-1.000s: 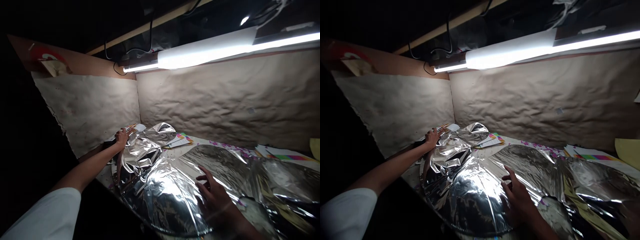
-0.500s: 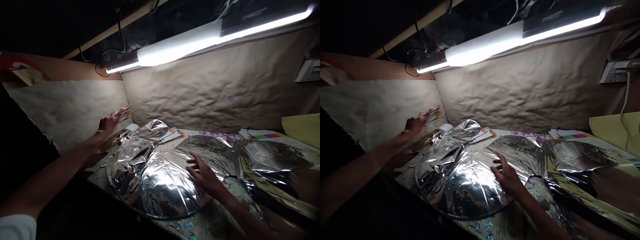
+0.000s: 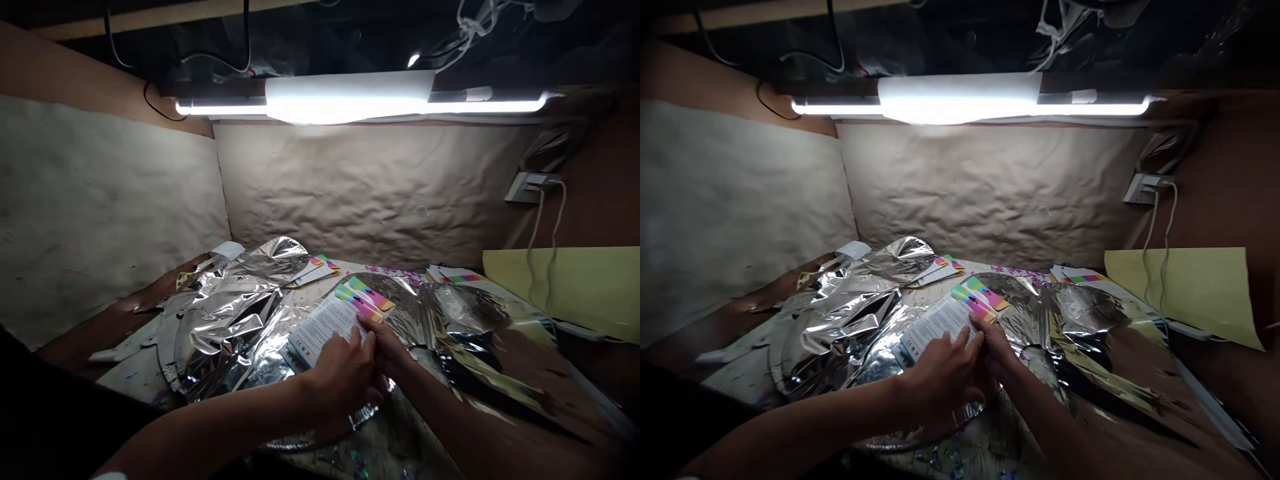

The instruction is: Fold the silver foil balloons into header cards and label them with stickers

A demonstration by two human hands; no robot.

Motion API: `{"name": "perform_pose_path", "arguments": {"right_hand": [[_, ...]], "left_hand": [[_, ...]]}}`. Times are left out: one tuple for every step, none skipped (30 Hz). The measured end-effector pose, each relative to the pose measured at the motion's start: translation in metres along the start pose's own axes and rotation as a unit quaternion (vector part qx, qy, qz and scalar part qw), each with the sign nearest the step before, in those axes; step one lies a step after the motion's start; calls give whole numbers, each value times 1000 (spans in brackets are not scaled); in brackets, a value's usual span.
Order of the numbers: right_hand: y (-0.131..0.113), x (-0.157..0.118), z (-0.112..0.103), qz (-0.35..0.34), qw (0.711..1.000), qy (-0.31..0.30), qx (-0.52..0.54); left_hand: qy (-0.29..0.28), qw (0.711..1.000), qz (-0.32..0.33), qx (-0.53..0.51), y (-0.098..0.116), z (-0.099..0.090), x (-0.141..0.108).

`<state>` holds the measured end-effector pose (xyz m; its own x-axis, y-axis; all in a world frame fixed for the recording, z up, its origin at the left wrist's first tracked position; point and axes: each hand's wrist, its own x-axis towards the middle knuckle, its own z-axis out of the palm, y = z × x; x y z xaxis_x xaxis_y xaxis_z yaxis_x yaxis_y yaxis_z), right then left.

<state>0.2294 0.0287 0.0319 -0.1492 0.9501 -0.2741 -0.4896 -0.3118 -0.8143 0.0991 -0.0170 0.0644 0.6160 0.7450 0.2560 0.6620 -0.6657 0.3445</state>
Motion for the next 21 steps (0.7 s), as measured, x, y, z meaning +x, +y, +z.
{"name": "perform_pose_path", "arguments": {"right_hand": [[1, 5, -4, -10, 1000, 15, -6], [2, 9, -8, -20, 999, 24, -12], [1, 14, -9, -29, 999, 27, -15], [0, 18, -10, -38, 999, 27, -16], [-1, 22, -8, -46, 999, 25, -17], [-4, 26, -6, -56, 998, 18, -19], [-8, 29, -2, -72, 997, 2, -23], [-13, 31, 3, -95, 995, -22, -30], [-19, 33, 8, -127, 990, -51, -43], [-26, 34, 13, -164, 981, -81, -62], [-33, 34, 18, -203, 970, -105, -87], [-40, 33, 23, -240, 956, -119, -115], [-47, 31, 27, -273, 943, -123, -146], [-52, 28, 30, -298, 929, -124, -179], [-55, 25, 32, -317, 916, -124, -212], [-56, 21, 32, -330, 905, -122, -239], [-55, 19, 31, -335, 897, -120, -261], [-52, 17, 29, -331, 895, -117, -274], [-47, 16, 26, -318, 898, -116, -280], [-41, 17, 24, -300, 905, -115, -279], [-36, 19, 21, -281, 912, -114, -276]], "left_hand": [[-1, 1000, 11, -27, -9, -12, -1], [13, 999, 2, -44, -21, -27, -2], [42, 998, -16, -48, -37, -41, -1], [79, 995, -39, -52, -55, -55, 1], [128, 986, -75, -80, -74, -66, 3], [153, 973, -126, -118, -93, -74, 5], [149, 955, -180, -180, -110, -78, 7], [126, 931, -216, -265, -124, -79, 9], [97, 903, -224, -353, -136, -77, 10], [72, 875, -211, -429, -143, -74, 11], [64, 854, -176, -486, -148, -69, 12], [76, 841, -129, -521, -149, -65, 13], [102, 833, -81, -537, -149, -62, 13], [136, 828, -38, -542, -147, -59, 12], [164, 824, -4, -542, -145, -56, 11], [176, 822, 17, -541, -143, -54, 10], [175, 825, 25, -537, -142, -52, 8], [167, 834, 24, -526, -141, -50, 6], [159, 847, 16, -508, -141, -47, 4], [156, 861, 5, -484, -141, -44, 3], [159, 876, -7, -455, -141, -41, 2]]}}
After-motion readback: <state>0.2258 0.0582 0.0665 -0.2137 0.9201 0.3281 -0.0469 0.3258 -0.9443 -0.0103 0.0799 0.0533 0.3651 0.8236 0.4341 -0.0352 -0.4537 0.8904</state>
